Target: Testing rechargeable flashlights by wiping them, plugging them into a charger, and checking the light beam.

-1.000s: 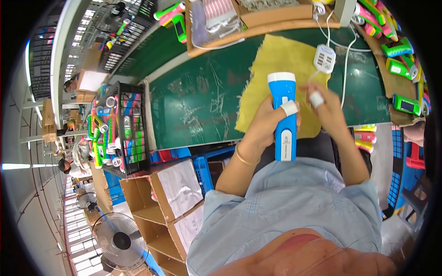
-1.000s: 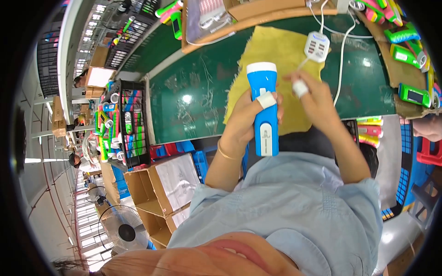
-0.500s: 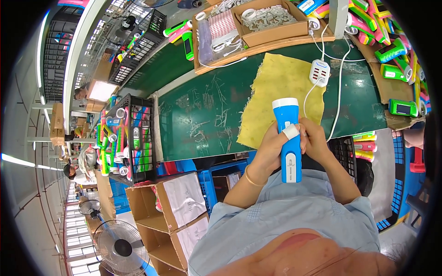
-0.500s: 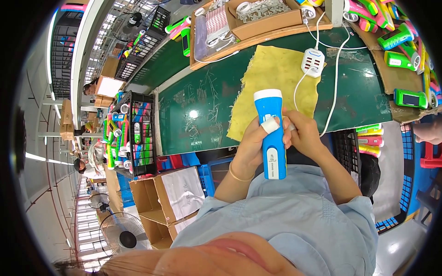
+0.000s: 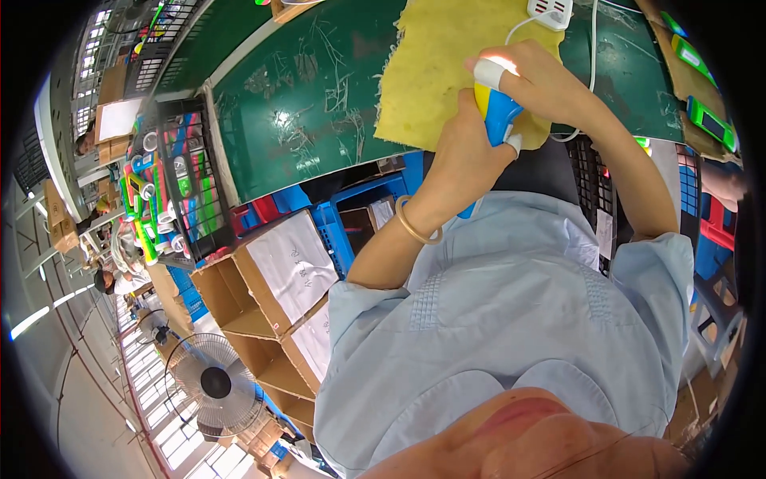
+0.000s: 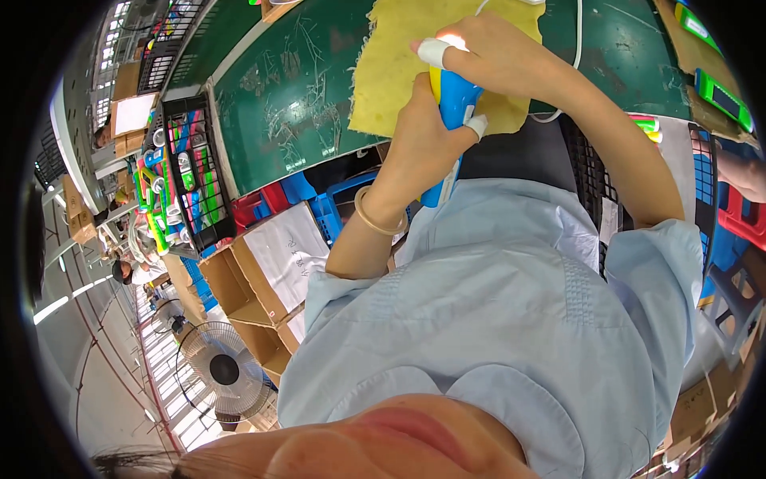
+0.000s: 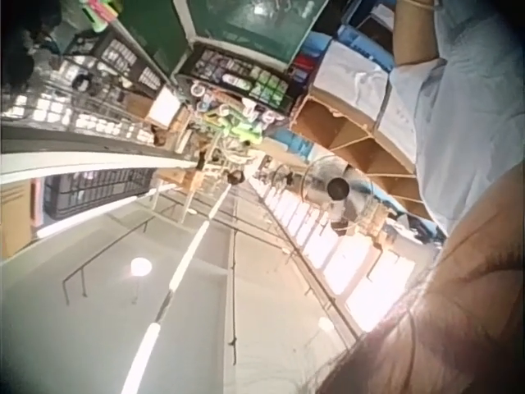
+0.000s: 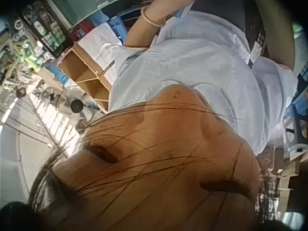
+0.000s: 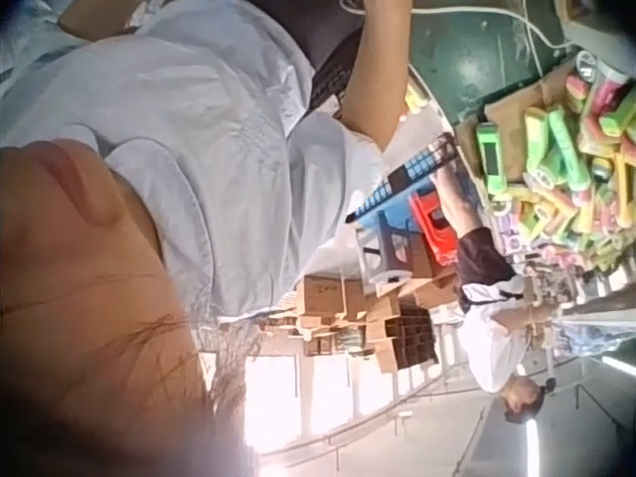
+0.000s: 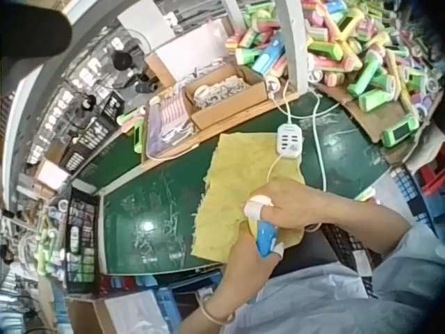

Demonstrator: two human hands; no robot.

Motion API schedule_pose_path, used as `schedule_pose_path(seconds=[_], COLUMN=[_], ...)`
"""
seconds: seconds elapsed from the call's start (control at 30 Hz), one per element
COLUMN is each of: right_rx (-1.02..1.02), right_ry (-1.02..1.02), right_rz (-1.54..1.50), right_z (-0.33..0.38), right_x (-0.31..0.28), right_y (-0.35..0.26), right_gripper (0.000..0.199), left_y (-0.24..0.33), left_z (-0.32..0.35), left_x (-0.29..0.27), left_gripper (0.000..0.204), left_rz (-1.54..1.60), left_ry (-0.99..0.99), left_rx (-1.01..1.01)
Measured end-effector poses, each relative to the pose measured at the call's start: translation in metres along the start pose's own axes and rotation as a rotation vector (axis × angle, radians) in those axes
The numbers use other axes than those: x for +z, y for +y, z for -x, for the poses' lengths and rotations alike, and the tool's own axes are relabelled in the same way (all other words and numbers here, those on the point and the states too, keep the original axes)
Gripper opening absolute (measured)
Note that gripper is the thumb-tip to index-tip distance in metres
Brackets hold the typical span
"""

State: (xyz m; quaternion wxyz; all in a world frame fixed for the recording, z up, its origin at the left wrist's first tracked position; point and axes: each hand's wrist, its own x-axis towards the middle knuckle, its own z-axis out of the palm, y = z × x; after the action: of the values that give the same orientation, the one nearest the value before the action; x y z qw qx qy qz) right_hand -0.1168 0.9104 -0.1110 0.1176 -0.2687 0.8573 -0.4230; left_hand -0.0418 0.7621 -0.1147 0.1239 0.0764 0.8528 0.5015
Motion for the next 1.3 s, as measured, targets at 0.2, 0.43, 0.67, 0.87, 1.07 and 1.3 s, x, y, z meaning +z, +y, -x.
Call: schedule_pose_path(seconds=[0.2,0.43,0.67,0.87,1.07,1.3], right_rx=[-0.034,-0.163,0.209,0.442,0.255,0.133], right_ry=[-0.074,-0.029,-0.004,-0.058,0.188,0.410], right_rz=[0.150,0.379,-0.266,-0.462,-0.580,-0.420], right_z=[-0.009,-0.011,0.002,0.002,0.021,0.039], right_x=[0.004,0.009,0.004,-0.003,0.013,0.032], right_y=[0.001,0.001,0.008,0.013,0.024,0.013], right_gripper=[0.044,0.036,0.036,0.045,0.035,0.016], left_y=[0.001,0.001,-0.003,-0.005,0.011,0.010], left_z=[0.006,0.008,0.002,-0.004,-0.016,-0.032], left_x=[0.003,0.006,0.009,-0.002,-0.027,-0.027], left_gripper=[0.049,0.050,0.052,0.052,0.028,0.036], left_rz=[-0.251,-0.418,-0.795,-0.762,0.640,1.210], left_ry=[0.051,0.080,0.218,0.242,-0.104,-0.181], left_rx=[0.043,0.084,0.111,0.138,-0.237,-0.153])
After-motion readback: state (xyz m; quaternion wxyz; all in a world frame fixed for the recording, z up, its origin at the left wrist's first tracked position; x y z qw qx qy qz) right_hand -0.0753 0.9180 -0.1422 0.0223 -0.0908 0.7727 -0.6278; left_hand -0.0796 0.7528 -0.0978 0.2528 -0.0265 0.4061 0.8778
